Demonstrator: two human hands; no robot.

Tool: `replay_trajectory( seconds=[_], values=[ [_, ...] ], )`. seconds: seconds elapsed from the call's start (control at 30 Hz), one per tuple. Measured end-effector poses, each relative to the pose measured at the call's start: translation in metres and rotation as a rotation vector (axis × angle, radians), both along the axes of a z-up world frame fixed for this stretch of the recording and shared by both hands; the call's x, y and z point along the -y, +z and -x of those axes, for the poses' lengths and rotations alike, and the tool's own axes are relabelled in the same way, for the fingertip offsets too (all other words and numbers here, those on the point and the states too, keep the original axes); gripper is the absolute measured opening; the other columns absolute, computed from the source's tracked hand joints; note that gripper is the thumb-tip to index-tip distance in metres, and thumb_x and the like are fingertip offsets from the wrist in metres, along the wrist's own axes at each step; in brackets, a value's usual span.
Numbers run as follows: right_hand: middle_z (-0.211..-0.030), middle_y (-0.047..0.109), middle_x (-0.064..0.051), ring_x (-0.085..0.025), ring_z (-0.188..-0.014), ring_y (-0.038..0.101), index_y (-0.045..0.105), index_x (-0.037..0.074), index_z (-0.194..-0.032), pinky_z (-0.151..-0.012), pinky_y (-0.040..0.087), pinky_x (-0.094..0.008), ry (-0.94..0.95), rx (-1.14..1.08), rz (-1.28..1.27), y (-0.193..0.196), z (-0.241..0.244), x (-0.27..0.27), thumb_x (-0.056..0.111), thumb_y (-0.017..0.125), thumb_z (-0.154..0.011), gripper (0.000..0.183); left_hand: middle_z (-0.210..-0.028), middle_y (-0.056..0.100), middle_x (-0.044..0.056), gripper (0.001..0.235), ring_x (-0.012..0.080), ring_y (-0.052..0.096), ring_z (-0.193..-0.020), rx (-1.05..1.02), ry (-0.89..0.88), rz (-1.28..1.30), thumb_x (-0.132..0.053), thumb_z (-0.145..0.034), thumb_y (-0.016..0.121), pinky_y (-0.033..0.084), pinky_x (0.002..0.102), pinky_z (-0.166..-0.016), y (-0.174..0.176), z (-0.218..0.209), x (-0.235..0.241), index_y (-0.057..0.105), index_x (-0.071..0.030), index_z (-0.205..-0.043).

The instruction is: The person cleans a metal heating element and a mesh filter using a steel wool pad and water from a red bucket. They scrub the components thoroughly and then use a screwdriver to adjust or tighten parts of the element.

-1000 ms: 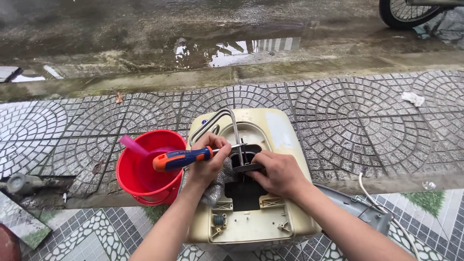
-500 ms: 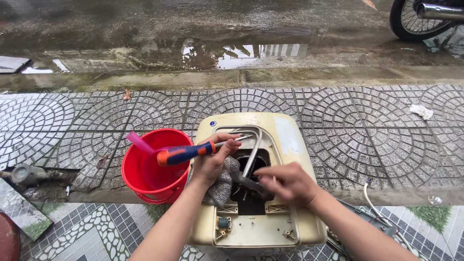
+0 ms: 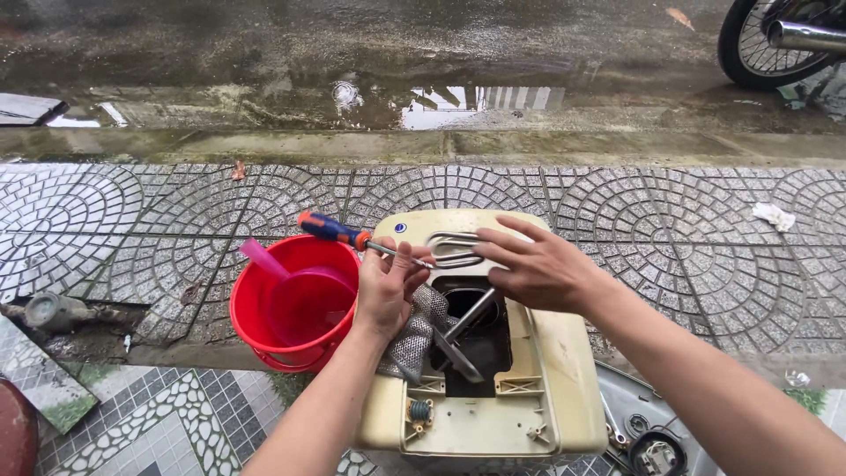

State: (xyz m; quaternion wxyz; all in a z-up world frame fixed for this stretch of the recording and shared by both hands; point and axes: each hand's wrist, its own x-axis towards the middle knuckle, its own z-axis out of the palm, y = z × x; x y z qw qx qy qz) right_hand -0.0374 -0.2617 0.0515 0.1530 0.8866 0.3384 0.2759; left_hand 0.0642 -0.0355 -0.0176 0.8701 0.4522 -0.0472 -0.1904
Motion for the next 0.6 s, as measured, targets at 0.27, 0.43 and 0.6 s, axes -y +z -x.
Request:
replay_trajectory(
  seconds=[0.27, 0.43, 0.6],
  values=[
    [-0.087, 0.068, 0.002, -0.021, -0.103, 0.068, 0.059, 0.015, -0.062, -0.102, 0.052, -0.044, -0.357, 0.291, -0.330, -0.040, 0.058, -0.004, 0.038, 0.072, -0.084, 0.034, -0.089, 0.070, 0.007, 0.021, 0.0266, 0.077, -0.089, -0.119, 0.174, 0.247, -0.019, -0.094, 0.074, 0.068, 0.031, -0.080, -0.015, -0.009, -0.009, 0.054, -0.015, -0.100],
    [-0.087, 0.072, -0.004, -0.028, -0.113, 0.065, 0.067, 0.016, -0.078, -0.103, 0.049, -0.046, -0.760, 0.013, -0.388, -0.034, 0.064, -0.048, 0.057, 0.059, -0.088, 0.042, -0.086, 0.075, 0.010, 0.021, 0.0215, 0.077, -0.079, 0.060, 0.128, -0.009, -0.018, -0.090, 0.079, 0.068, 0.030, -0.072, 0.005, 0.012, -0.006, 0.061, -0.011, -0.095],
    [-0.115, 0.070, -0.015, -0.036, -0.108, 0.068, 0.060, 0.010, -0.132, -0.091, 0.050, -0.046, -0.670, -0.349, -0.501, 0.005, 0.067, -0.051, 0.059, 0.061, -0.087, 0.067, -0.082, 0.077, 0.019, 0.023, 0.0249, 0.078, -0.072, 0.237, 0.043, -0.223, -0.014, -0.084, 0.086, 0.070, 0.037, -0.064, 0.013, 0.025, -0.004, 0.067, -0.001, -0.089]
  ],
)
